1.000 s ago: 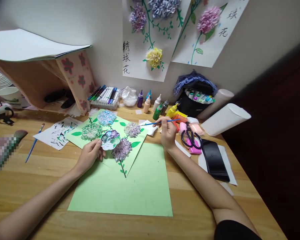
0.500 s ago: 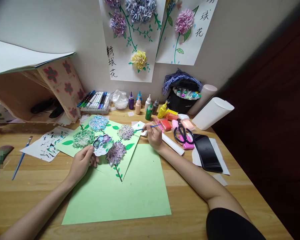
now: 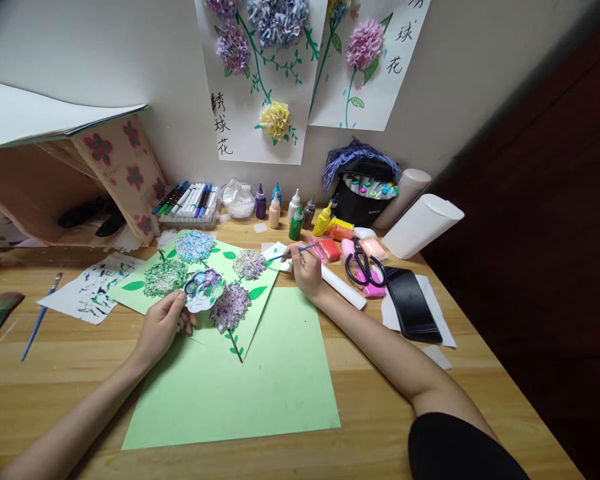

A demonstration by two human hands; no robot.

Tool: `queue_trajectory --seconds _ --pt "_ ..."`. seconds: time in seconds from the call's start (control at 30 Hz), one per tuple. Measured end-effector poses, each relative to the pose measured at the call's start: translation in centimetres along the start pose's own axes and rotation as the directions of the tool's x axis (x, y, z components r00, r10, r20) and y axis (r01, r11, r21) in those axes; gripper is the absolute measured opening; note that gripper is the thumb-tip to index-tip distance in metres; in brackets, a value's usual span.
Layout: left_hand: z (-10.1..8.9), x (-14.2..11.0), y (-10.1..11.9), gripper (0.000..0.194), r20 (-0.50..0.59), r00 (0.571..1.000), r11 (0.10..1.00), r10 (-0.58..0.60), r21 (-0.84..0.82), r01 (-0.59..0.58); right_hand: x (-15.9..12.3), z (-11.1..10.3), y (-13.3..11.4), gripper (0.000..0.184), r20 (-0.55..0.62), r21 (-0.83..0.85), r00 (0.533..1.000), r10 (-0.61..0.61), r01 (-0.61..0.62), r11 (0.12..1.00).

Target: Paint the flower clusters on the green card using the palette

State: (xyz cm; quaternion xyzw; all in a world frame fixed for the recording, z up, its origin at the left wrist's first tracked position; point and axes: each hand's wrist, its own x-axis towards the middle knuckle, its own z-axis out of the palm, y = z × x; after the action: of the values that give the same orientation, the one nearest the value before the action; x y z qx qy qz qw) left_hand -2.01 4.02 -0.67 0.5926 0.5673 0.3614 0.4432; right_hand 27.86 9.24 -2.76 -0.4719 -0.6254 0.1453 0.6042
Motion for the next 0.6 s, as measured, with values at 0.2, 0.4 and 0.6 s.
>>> queue_trajectory --seconds 0.2,0.4,0.6 --pt "-0.01 -0.01 -0.07 0.033 0.0 1.0 1.0 -0.012 -0.007 0.012 0.14 -0.26 0.05 0.036 -0.044 0.004 0.998 0.042 -0.042 0.999" --pt "-0.06 -0.08 0.03 0.032 0.002 1.0 1.0 -0.012 -0.007 0.012 0.25 -0.12 -0.36 0.036 0.012 0.017 0.998 0.056 -0.056 0.998" --pt "0.05 0.03 -0.02 0.032 0.0 1.0 1.0 -0.006 0.001 0.006 0.36 -0.27 -0.24 0.037 -0.037 0.027 0.997 0.066 -0.065 0.998"
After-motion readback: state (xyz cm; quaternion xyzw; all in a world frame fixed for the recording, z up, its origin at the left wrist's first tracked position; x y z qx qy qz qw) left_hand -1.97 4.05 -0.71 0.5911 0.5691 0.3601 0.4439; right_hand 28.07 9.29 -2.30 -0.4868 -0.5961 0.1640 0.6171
